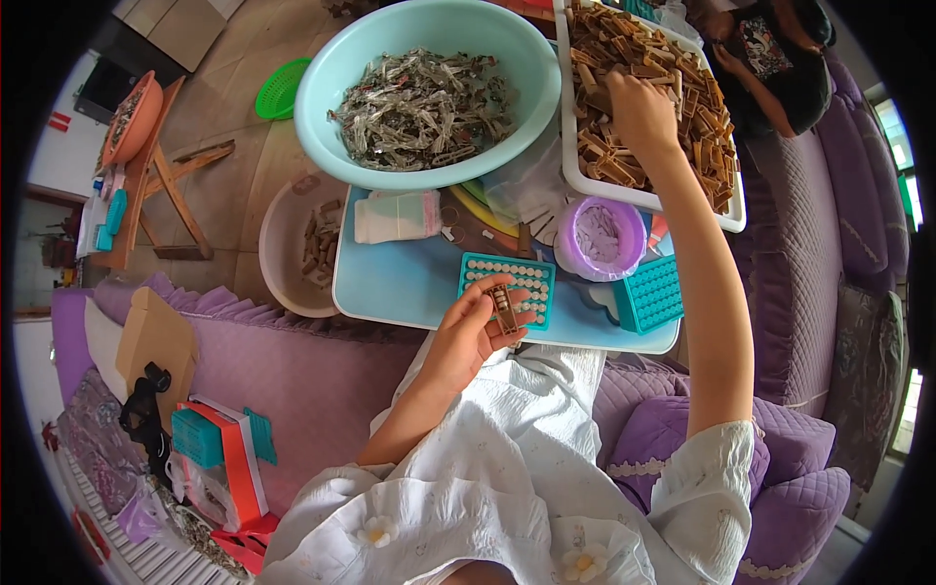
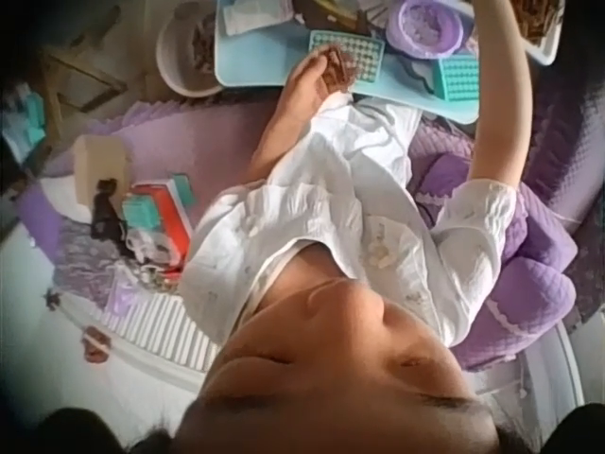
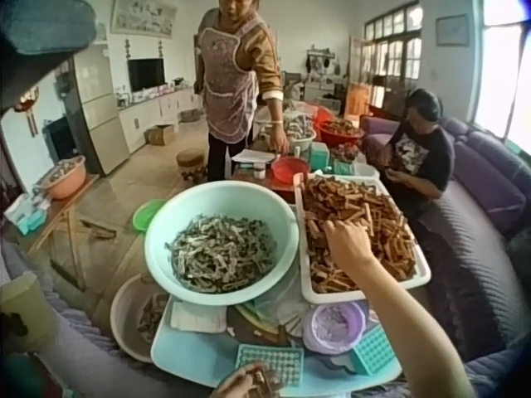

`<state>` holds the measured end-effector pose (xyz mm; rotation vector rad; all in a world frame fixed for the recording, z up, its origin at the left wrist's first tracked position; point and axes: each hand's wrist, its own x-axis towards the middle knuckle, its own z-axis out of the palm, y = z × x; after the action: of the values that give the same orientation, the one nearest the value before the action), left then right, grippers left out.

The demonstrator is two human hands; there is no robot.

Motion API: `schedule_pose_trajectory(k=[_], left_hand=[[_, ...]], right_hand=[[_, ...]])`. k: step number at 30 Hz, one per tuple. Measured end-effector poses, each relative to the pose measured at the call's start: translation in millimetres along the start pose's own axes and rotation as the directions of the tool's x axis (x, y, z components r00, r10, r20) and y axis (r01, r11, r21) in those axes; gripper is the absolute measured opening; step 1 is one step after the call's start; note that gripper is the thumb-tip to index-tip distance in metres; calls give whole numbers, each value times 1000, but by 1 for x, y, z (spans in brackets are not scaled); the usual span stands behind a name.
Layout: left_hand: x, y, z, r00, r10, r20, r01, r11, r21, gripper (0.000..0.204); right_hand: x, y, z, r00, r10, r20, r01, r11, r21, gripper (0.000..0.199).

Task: The person places small components into a grid tray by hand for sorting or packaging.

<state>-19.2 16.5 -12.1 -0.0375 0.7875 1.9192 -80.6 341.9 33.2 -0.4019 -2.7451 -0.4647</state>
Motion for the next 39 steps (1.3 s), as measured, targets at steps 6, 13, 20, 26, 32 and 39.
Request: schedule_pose_trajectory(k=[6, 13, 20, 26, 32, 39], left_hand=[[-3, 2, -2, 992, 123, -28, -123, 992, -1, 32], [-3, -1, 4, 986, 165, -19, -166, 986, -21, 33], [-4, -4, 6, 963, 269, 29, -268, 963, -18, 36], [-11, -6, 17, 881, 464, 96, -470, 882, 47, 36], [-22, -11, 23, 810, 566, 156, -585, 799, 140, 36], [-25, -14, 25, 718, 619, 317, -687, 705, 179, 33]], right_hand=[[-21, -13, -44, 951, 263, -160, -153, 856, 494, 15], [-91, -37, -62, 883, 470, 8, -237, 431, 871, 23], [-188, -149, -88, 883, 331, 334, -254, -260, 932, 21], [-211, -191, -100, 777, 514, 363, -127, -437, 890, 23], [-208, -187, -117, 811, 538, 230, -123, -228, 966, 23], [-201, -188, -131, 831, 538, 144, -148, -36, 988, 25]])
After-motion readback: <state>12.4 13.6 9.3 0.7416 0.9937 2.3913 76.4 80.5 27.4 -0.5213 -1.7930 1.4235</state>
